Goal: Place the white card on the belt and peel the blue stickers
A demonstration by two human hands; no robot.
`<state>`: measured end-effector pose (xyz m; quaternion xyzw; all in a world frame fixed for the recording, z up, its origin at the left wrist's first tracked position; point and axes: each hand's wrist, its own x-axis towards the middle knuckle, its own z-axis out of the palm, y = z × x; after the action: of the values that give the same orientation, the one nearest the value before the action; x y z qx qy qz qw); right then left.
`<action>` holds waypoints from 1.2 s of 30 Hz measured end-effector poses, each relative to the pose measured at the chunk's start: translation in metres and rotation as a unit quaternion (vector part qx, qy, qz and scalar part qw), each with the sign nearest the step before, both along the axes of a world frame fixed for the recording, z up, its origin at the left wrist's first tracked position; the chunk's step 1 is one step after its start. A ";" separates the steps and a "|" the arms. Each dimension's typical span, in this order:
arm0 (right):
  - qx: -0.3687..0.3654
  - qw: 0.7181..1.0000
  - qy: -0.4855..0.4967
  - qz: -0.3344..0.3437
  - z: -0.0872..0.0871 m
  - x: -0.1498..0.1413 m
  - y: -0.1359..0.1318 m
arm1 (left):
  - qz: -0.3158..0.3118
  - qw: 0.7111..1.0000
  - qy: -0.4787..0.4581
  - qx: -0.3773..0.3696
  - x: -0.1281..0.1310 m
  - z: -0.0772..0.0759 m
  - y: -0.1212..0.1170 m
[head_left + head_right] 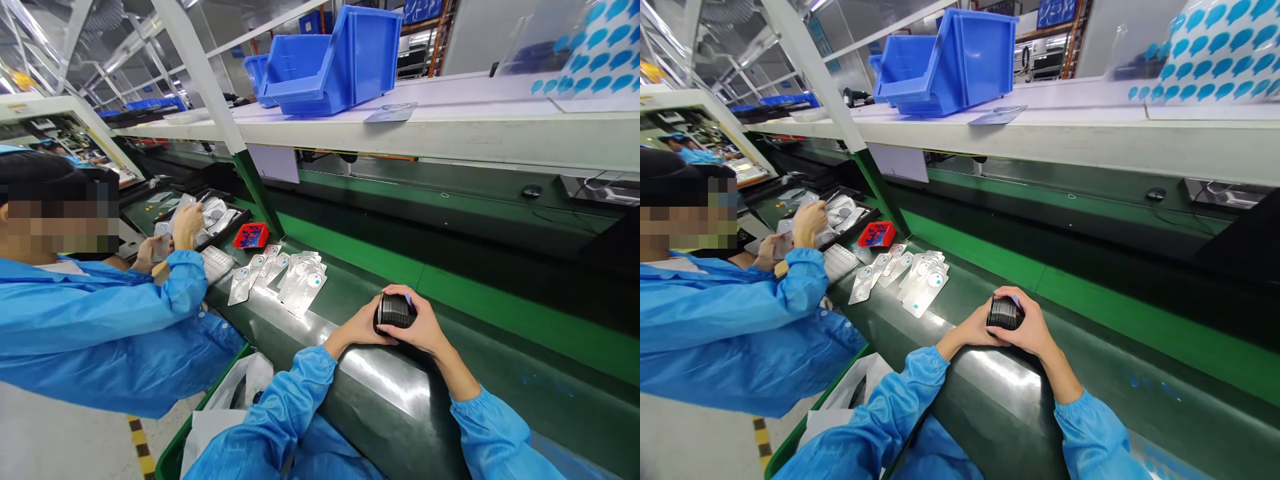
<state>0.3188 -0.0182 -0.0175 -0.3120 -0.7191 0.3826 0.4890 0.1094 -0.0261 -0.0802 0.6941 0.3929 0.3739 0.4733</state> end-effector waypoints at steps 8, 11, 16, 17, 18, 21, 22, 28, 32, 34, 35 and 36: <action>0.005 0.999 -0.024 -0.020 -0.007 0.008 -0.004 | -0.003 0.999 0.030 -0.024 0.004 -0.004 0.000; 0.031 0.998 -0.045 -0.039 -0.011 0.002 -0.007 | -0.006 0.999 0.032 -0.036 0.006 -0.006 -0.002; 0.062 0.996 -0.023 -0.057 -0.023 -0.008 -0.011 | -0.004 0.998 0.043 -0.037 -0.001 -0.001 -0.006; 0.071 0.996 -0.018 -0.060 -0.025 -0.009 -0.012 | -0.002 0.998 0.047 -0.035 -0.002 0.001 -0.007; 0.080 0.995 -0.013 -0.063 -0.028 -0.008 -0.012 | -0.002 0.998 0.050 -0.035 -0.003 0.003 -0.008; 0.102 0.992 0.000 -0.068 -0.036 -0.005 -0.012 | -0.011 0.999 0.038 -0.036 -0.002 0.009 -0.010; 0.104 0.992 0.005 -0.069 -0.038 -0.004 -0.012 | -0.006 0.999 0.030 -0.039 -0.001 0.011 -0.011; 0.081 0.991 -0.013 -0.106 -0.030 -0.003 -0.014 | 0.079 0.995 0.012 -0.053 0.009 0.019 -0.020; 0.082 0.976 0.009 -0.200 -0.015 0.027 -0.018 | 0.090 0.996 -0.009 -0.004 0.001 0.053 -0.028; 0.091 0.968 0.050 -0.231 -0.018 0.055 -0.022 | 0.103 0.993 -0.038 0.047 -0.012 0.095 -0.028; 0.096 0.963 0.061 -0.243 -0.023 0.070 -0.025 | 0.115 0.989 -0.048 0.085 -0.019 0.123 -0.027; 0.106 0.959 0.067 -0.255 -0.029 0.085 -0.028 | 0.128 0.982 -0.048 0.131 -0.027 0.156 -0.025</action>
<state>0.4038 -0.0461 -0.0470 -0.4047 -0.6178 0.1866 0.6478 0.0826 -0.0516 0.0756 0.6749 0.4031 0.5128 0.3451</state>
